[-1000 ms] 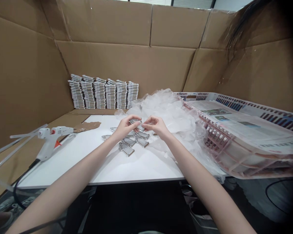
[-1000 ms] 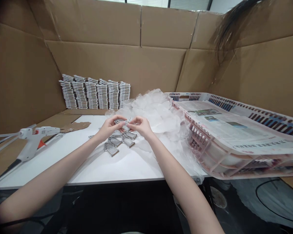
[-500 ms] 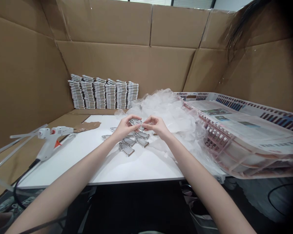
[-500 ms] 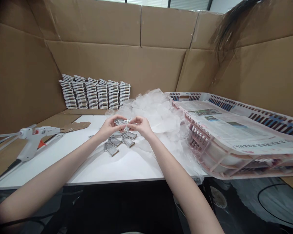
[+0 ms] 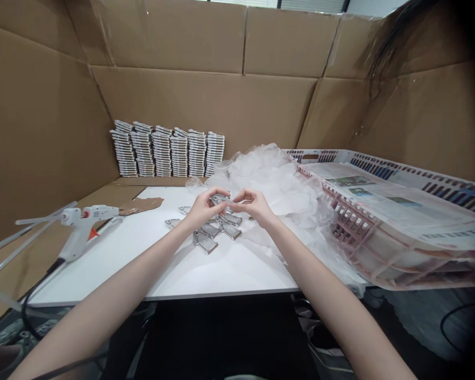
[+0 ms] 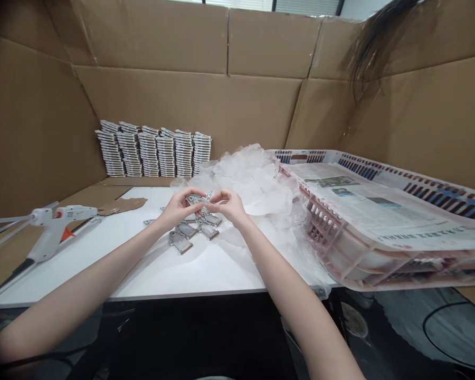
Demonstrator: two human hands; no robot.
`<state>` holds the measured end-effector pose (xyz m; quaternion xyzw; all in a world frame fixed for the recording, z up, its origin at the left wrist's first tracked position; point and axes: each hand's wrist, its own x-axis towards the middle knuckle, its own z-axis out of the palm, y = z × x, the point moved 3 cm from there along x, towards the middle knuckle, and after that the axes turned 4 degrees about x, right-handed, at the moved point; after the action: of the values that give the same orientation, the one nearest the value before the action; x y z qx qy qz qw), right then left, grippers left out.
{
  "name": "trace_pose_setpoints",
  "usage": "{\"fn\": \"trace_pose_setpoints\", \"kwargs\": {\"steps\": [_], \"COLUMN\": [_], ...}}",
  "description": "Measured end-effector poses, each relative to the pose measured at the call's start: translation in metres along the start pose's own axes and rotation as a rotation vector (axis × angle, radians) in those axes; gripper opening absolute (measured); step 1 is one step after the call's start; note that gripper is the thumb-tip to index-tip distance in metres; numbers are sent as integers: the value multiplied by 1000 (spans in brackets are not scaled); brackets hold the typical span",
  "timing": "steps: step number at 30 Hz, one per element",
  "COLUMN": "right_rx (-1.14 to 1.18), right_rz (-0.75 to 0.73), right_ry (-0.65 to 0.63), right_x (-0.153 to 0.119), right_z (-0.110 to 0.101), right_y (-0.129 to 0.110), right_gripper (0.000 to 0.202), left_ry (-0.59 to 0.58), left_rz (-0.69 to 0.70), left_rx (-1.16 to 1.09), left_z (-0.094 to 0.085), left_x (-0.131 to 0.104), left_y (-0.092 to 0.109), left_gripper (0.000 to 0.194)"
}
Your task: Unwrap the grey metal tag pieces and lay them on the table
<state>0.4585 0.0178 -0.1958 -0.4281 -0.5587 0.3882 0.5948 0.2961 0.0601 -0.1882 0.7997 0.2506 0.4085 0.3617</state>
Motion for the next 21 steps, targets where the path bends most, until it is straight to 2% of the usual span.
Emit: {"fn": "trace_pose_setpoints", "kwargs": {"steps": [8,11,15,18,21], "right_rx": [16,-19,-262,-496,-662], "right_rz": [-9,-40,-71,-46,-44], "right_ry": [-9,5,37,-86,-197], "right_x": [3,5,7,5,1], "right_z": [-1,-5,-15,-16,-13], "right_y": [4,4,2,1,2], "right_gripper": [44,41,26,17,15], "left_ry": [-64,-38,90,197,294], "left_rz": [-57,-77,-83,-110,-196], "left_rx": [-72,-55,25,135,277], "left_z": [0,-7,-34,-65,-98], "left_x": [0,0,5,9,8], "left_y": [1,4,1,-13,-34], "left_gripper": [32,31,29,29,26]}}
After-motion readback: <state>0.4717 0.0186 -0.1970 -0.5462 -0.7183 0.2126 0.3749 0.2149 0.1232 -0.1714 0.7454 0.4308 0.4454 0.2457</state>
